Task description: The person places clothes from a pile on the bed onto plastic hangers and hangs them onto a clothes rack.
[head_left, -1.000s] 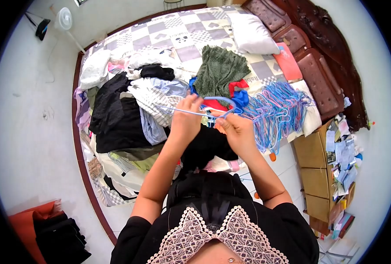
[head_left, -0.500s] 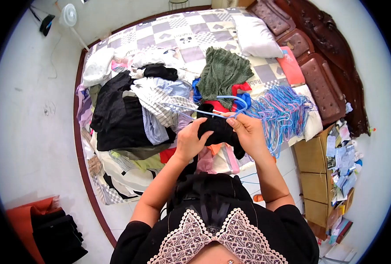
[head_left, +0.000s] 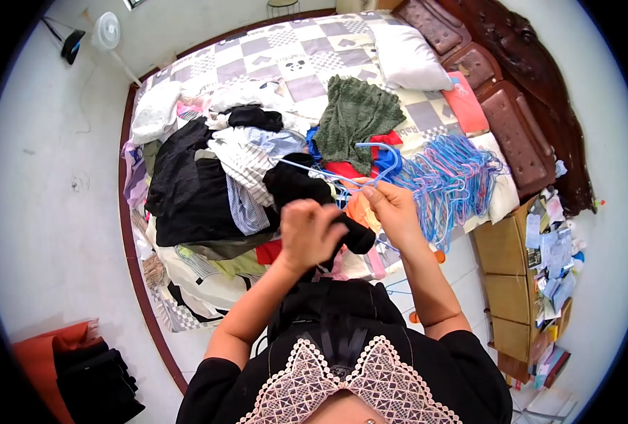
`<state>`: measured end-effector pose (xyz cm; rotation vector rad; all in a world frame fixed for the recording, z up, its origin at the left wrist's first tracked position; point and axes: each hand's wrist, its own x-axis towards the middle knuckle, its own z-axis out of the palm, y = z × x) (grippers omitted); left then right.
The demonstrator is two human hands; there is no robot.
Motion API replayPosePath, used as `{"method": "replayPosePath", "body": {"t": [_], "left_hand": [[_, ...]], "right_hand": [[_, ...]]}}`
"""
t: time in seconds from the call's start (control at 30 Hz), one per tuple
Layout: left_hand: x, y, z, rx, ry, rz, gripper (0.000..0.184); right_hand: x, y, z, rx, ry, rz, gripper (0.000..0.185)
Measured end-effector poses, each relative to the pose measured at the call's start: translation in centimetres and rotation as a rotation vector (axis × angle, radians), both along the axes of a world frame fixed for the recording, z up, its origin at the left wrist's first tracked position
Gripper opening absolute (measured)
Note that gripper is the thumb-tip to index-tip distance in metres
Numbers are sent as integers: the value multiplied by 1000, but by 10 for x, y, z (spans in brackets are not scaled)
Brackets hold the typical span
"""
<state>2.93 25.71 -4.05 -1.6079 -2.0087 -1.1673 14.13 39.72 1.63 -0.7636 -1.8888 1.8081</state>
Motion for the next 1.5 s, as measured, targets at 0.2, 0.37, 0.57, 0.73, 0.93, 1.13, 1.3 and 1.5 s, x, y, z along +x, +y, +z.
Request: {"method": "replayPosePath", "body": {"t": [0.2, 0.37, 0.57, 0.73, 0.93, 1.13, 1.3, 1.5], "left_hand": [[17, 16, -52, -195, 34, -76, 33], [-1, 34, -56, -197, -52, -310, 15], [11, 67, -57, 118, -1668, -177, 8], [46, 72, -66, -117, -899, -611, 11], [24, 48, -39, -68, -128, -493, 13], [-57, 19, -48, -280, 177, -37, 29], [-64, 27, -59, -566, 155, -36, 18], [-54, 28, -47, -117, -136, 41, 3]], "right_hand": [[-15, -8, 1, -30, -15, 33, 22], [-22, -11, -15, 24, 27, 19, 21], [-33, -20, -50, 159, 14, -45, 24], [-37, -8, -36, 64, 1, -60, 22], [-14, 11, -32, -105, -21, -57, 23], [2, 20, -9, -55, -74, 33, 23], [3, 1, -8, 60, -55, 170, 22], [19, 10, -22, -90, -45, 33, 21]]}}
